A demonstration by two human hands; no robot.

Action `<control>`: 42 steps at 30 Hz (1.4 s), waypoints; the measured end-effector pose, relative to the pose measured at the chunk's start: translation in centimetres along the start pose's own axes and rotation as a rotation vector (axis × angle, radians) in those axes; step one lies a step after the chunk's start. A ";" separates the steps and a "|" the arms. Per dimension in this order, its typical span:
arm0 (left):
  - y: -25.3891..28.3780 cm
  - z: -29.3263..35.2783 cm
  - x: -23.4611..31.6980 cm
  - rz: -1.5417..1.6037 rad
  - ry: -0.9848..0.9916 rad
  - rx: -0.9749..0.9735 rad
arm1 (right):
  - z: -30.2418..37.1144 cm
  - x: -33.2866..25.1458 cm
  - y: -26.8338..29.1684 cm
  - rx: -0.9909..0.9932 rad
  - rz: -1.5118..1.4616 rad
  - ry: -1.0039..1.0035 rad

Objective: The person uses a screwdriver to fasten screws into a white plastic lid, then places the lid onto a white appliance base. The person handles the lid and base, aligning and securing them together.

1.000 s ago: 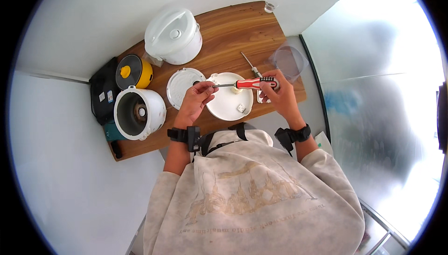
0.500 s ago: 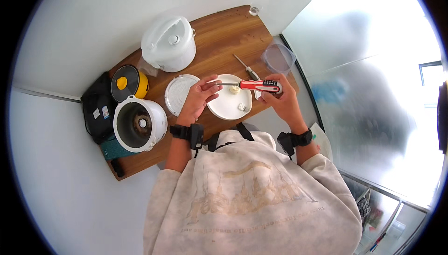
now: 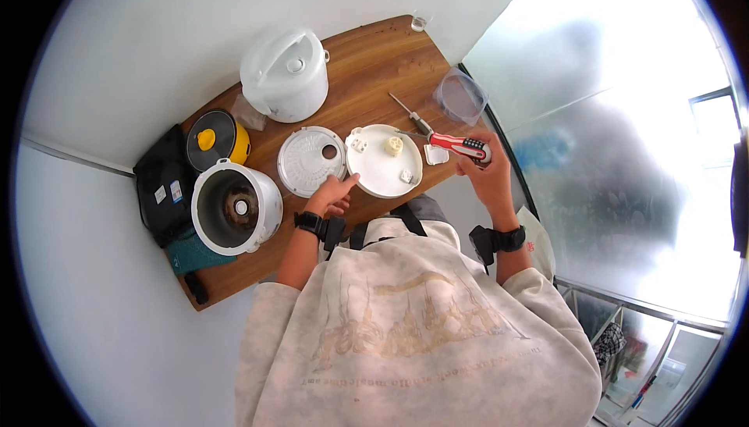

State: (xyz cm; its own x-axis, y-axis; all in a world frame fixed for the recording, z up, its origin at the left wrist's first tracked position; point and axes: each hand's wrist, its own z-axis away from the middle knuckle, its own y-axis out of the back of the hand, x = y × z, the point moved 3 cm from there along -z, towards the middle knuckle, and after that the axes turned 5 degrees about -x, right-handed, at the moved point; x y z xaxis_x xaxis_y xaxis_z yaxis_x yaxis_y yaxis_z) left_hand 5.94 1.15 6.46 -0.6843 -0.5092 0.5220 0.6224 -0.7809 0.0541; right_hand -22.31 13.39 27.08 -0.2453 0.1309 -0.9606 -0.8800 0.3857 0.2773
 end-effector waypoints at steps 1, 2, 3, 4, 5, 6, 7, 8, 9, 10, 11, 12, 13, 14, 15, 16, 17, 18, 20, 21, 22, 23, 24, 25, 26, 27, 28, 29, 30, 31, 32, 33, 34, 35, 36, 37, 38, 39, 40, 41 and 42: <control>-0.3 0.2 0.3 -0.002 0.006 -0.038 | 0.1 0.1 0.1 0.002 0.022 -0.003; -0.7 0.4 0.7 -0.004 0.013 -0.076 | 0.2 0.2 0.1 0.004 0.044 -0.005; -1.1 0.4 0.5 0.002 0.021 -0.110 | 0.0 0.1 0.1 -0.002 0.048 -0.001; -1.4 -0.3 0.2 -0.021 -0.020 -0.108 | -0.1 0.1 0.0 -0.007 0.051 0.002; -1.5 -0.7 0.1 -0.010 -0.036 -0.120 | -0.2 0.0 -0.1 -0.012 0.055 0.006; -1.7 -1.2 0.2 -0.001 -0.053 -0.135 | -0.4 -0.3 -0.2 -0.007 0.075 0.007; -1.9 -1.6 0.2 0.007 -0.070 -0.150 | -0.6 -0.3 -0.2 -0.020 0.069 0.006; -2.1 -2.1 0.3 0.001 -0.099 -0.135 | -0.8 -0.2 -0.1 -0.033 0.063 0.005; -2.3 -2.5 0.2 0.067 -0.125 -0.159 | -0.9 0.0 0.0 -0.044 0.056 0.000; -2.2 -2.9 0.1 0.132 -0.151 -0.183 | -1.1 0.1 0.1 -0.045 0.078 0.005; -2.3 -3.3 0.0 0.198 -0.178 -0.208 | -1.4 0.2 0.2 -0.046 0.100 0.010; -2.2 -3.5 0.1 0.267 -0.205 -0.183 | -1.8 0.4 0.2 -0.047 0.119 0.016; -2.1 -3.8 0.4 0.259 -0.206 -0.164 | -2.1 0.6 0.3 -0.049 0.113 0.015; -1.8 -4.2 0.7 0.251 -0.207 -0.145 | -2.4 0.9 0.4 -0.051 0.108 0.013; -1.7 -4.3 0.8 0.245 -0.204 -0.126 | -2.5 1.0 0.3 -0.056 0.102 0.009; -1.5 -4.4 0.9 0.240 -0.205 -0.106 | -2.6 1.0 0.3 -0.063 0.111 0.011; -1.2 -4.6 1.1 0.235 -0.206 -0.086 | -2.7 1.0 0.1 -0.070 0.120 0.012; -1.0 -4.6 1.5 0.226 -0.207 -0.069 | -2.7 0.9 0.2 -0.073 0.130 0.012; -0.5 -4.5 2.0 0.230 -0.207 0.016 | -2.7 1.2 0.2 -0.072 0.145 0.016; -0.2 -4.6 1.9 0.236 -0.205 0.061 | -2.8 1.4 0.1 -0.076 0.153 0.018; 0.2 -5.0 1.8 0.215 -0.235 0.119 | -2.9 1.5 0.0 -0.078 0.148 0.015; 0.7 -5.5 1.9 0.195 -0.263 0.178 | -3.0 1.6 -0.1 -0.082 0.142 0.012; 0.8 -5.5 2.2 0.174 -0.290 0.231 | -3.0 1.7 0.0 -0.082 0.140 0.003; 0.8 -5.5 2.3 0.181 -0.284 0.235 | -3.1 1.7 0.0 -0.080 0.142 -0.001; 0.8 -5.4 2.4 0.189 -0.278 0.240 | -3.1 1.7 -0.1 -0.079 0.145 -0.005; 0.7 -5.3 2.4 0.196 -0.269 0.246 | -3.1 1.7 -0.2 -0.080 0.147 -0.012; 0.6 -5.1 2.2 0.188 -0.252 0.210 | -3.2 2.0 -0.1 -0.088 0.191 -0.009; 0.3 -5.0 2.1 0.204 -0.233 0.157 | -3.4 2.5 0.0 -0.097 0.236 -0.006; -0.1 -3.9 2.6 0.217 -0.212 0.103 | -3.5 2.5 0.0 -0.103 0.279 -0.004; -0.5 -3.2 2.8 0.229 -0.192 0.049 | -3.5 2.4 -0.2 -0.132 0.322 0.003; -0.9 -3.4 2.6 0.268 -0.211 -0.035 | -3.4 2.1 -0.3 -0.160 0.365 0.009; -1.2 -3.7 2.2 0.310 -0.233 -0.115 | -3.3 1.9 -0.6 -0.191 0.409 0.020; -1.6 -4.1 1.9 0.352 -0.255 -0.195 | -3.3 2.0 -1.0 -0.212 0.427 0.005; -1.8 -4.5 1.5 0.386 -0.284 -0.174 | -3.3 2.4 -1.5 -0.232 0.445 -0.010; -2.0 -5.0 1.3 0.421 -0.315 -0.157 | -3.2 2.7 -1.8 -0.251 0.467 -0.026; -2.3 -5.6 1.1 0.456 -0.345 -0.139 | -3.1 3.2 -2.0 -0.247 0.485 0.011; -2.5 -6.1 0.8 0.475 -0.350 -0.132 | -2.9 4.0 -2.0 -0.245 0.502 0.048; -2.5 -6.4 0.6 0.493 -0.350 -0.123 | -2.6 4.2 -2.3 -0.243 0.514 0.083; -2.6 -6.6 0.4 0.511 -0.350 -0.113 | -2.4 4.4 -2.4 -0.255 0.529 0.064; -2.6 -6.9 0.2 0.513 -0.342 -0.100 | -2.3 4.5 -2.5 -0.266 0.544 0.045; -2.6 -6.8 0.3 0.513 -0.336 -0.086 | -2.0 4.7 -2.6 -0.275 0.558 0.026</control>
State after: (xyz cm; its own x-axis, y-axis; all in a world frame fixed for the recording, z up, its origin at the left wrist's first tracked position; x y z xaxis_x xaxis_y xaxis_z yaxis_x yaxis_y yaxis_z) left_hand 1.52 0.52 0.67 -0.1398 -0.6967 0.7036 0.7980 -0.4999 -0.3365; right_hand -22.03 11.16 21.79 -0.7056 0.2210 -0.6733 -0.6877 0.0156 0.7258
